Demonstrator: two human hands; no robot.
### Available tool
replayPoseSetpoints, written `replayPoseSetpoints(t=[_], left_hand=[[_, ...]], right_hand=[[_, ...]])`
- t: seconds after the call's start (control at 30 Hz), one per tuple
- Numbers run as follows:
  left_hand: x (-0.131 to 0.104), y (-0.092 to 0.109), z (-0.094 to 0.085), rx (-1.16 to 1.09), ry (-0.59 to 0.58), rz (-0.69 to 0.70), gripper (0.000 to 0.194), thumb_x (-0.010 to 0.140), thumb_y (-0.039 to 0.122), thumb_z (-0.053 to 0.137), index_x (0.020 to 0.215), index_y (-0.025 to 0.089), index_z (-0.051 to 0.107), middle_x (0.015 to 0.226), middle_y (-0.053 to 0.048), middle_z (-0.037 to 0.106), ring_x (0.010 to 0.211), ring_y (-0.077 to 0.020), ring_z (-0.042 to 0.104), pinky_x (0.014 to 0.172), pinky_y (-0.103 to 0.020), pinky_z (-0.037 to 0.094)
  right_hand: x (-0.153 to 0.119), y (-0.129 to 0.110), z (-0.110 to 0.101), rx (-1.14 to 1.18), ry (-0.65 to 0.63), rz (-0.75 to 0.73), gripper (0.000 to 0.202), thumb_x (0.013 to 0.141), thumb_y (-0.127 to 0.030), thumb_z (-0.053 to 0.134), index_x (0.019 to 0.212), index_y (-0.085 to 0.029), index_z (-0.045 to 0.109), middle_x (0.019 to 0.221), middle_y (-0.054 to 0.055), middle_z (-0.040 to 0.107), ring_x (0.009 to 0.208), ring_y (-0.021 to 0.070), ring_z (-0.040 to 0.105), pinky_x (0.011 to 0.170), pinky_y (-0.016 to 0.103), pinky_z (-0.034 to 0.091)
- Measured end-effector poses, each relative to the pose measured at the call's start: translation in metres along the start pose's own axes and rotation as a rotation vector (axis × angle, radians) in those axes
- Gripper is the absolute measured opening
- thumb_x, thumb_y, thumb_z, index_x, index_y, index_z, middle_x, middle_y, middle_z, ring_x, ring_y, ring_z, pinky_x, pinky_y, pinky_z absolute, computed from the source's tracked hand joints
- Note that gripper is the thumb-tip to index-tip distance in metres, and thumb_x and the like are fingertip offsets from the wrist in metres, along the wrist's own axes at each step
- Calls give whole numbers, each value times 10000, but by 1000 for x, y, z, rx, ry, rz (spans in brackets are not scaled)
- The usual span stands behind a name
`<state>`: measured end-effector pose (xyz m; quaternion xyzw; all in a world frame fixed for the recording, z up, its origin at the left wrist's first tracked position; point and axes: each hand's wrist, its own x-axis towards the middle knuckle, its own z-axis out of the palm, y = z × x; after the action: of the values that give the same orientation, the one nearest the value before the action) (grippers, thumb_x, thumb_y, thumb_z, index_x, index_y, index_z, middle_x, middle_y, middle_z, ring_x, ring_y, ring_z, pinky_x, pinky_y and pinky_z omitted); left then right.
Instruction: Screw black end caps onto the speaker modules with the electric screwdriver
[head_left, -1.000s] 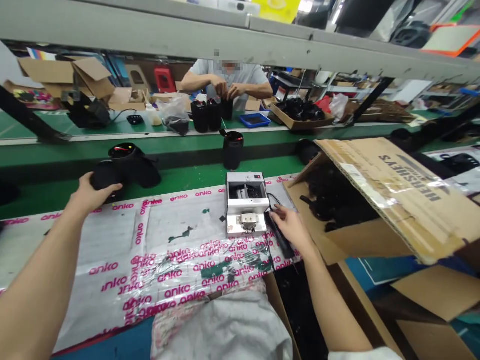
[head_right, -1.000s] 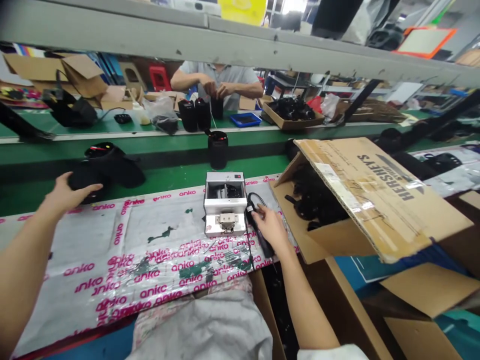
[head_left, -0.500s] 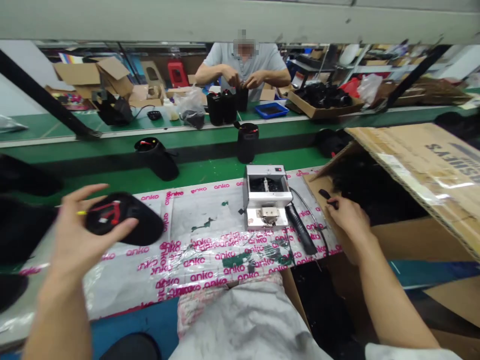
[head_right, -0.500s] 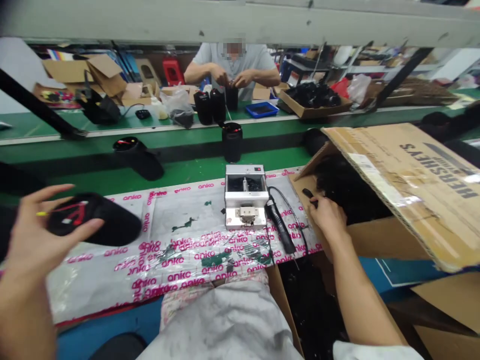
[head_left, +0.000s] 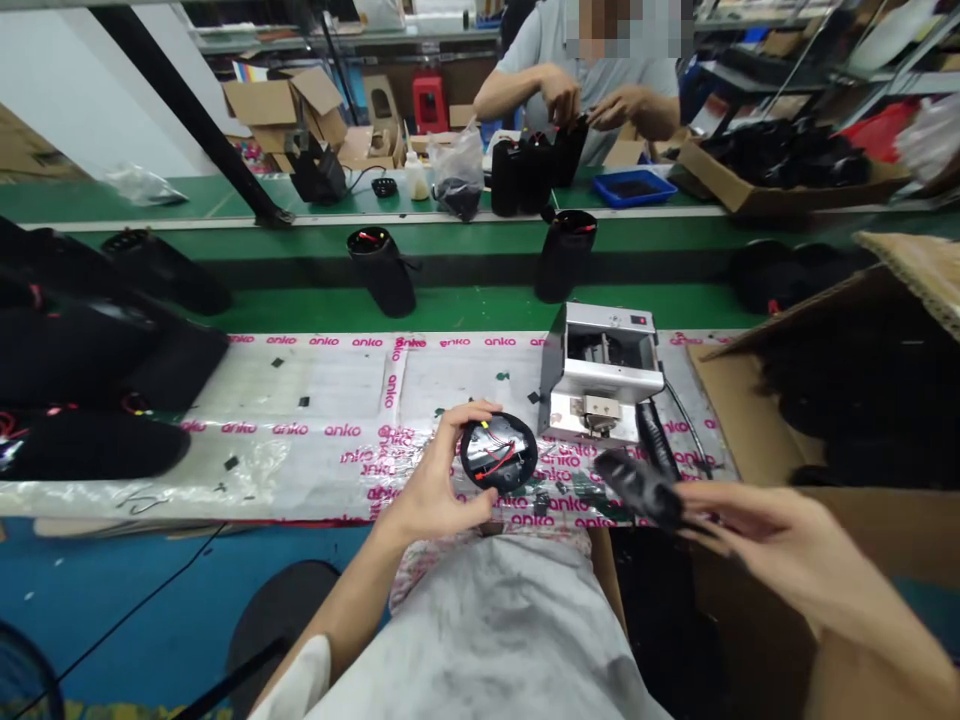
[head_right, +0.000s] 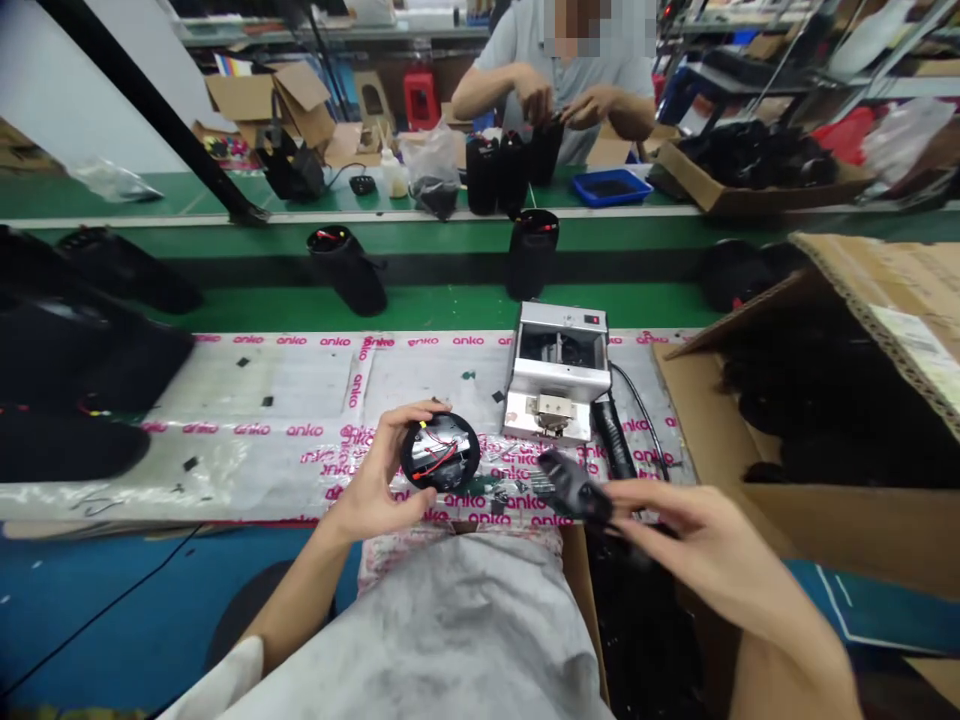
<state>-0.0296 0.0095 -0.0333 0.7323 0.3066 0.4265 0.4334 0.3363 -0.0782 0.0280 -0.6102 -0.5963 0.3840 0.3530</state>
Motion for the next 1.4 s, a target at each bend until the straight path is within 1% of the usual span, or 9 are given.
replayPoseSetpoints(t=[0.1,0.23,0.47,0.63,0.73,0.9,1.0,1.17,1.4], left_hand=[[-4,6,1,8,-19,-47,601,832,161,760,1340,311,476,1603,-175,590,1587,-374,541,1271,-614,485],[1,27,0,309,51,-54,294,923,216,794,1134,275,598,1469,-154,630,1454,-361,636,1181,-547,561],[24,48,-5,528,3,80,157,1091,292,706,962,234,638,1119,-77,713,1092,-258,742,964,-423,604],[33,44,1,652,47,184,176,1087,325,734,1002,218,622,975,-44,769,1003,-252,746,957,-435,549],[33,45,1,569,98,181,206,1029,305,827,1088,228,645,944,-2,797,916,-222,781,1015,-456,529],[22,47,6,255,101,-72,334,908,237,933,1092,259,655,1055,-28,823,1035,-249,827,959,-390,613],[15,43,18,141,267,-137,314,923,199,890,1056,258,611,1043,-27,809,1065,-231,836,939,-350,642],[14,37,29,187,500,-186,398,883,207,929,983,265,548,908,12,834,973,-232,854,906,-363,621],[21,50,31,534,369,38,174,980,173,852,930,241,700,904,28,844,890,-208,816,938,-398,486]], right_hand=[[-4,18,39,-249,-195,-79,233,1023,-420,715,998,-239,861,1043,108,877,954,296,854,893,412,730],[-6,47,83,-427,-167,-216,280,1031,-182,519,1027,-242,792,1157,127,822,1089,327,803,947,524,702],[-5,62,115,-407,-65,-126,145,935,-345,762,952,-204,731,1553,237,589,1380,483,640,1084,684,590],[0,53,110,-245,-105,-67,279,941,-460,800,853,-232,665,1499,183,682,1412,415,676,1143,595,584],[3,39,102,166,-106,-35,342,920,-528,845,865,-239,670,1509,162,713,1452,382,676,1151,502,589],[24,15,114,689,-39,-66,591,879,-704,792,1321,-348,630,1350,110,803,1236,384,795,1068,563,640],[39,1,134,916,-37,-109,704,850,-633,828,1445,-359,570,1387,113,794,1296,416,770,1134,634,604],[40,-13,152,927,-2,-100,690,852,-584,852,1452,-356,599,1493,102,736,1442,414,679,1204,621,566],[17,-9,159,928,90,-81,667,873,-558,852,1458,-355,605,1499,89,711,1461,388,647,1218,575,540]])
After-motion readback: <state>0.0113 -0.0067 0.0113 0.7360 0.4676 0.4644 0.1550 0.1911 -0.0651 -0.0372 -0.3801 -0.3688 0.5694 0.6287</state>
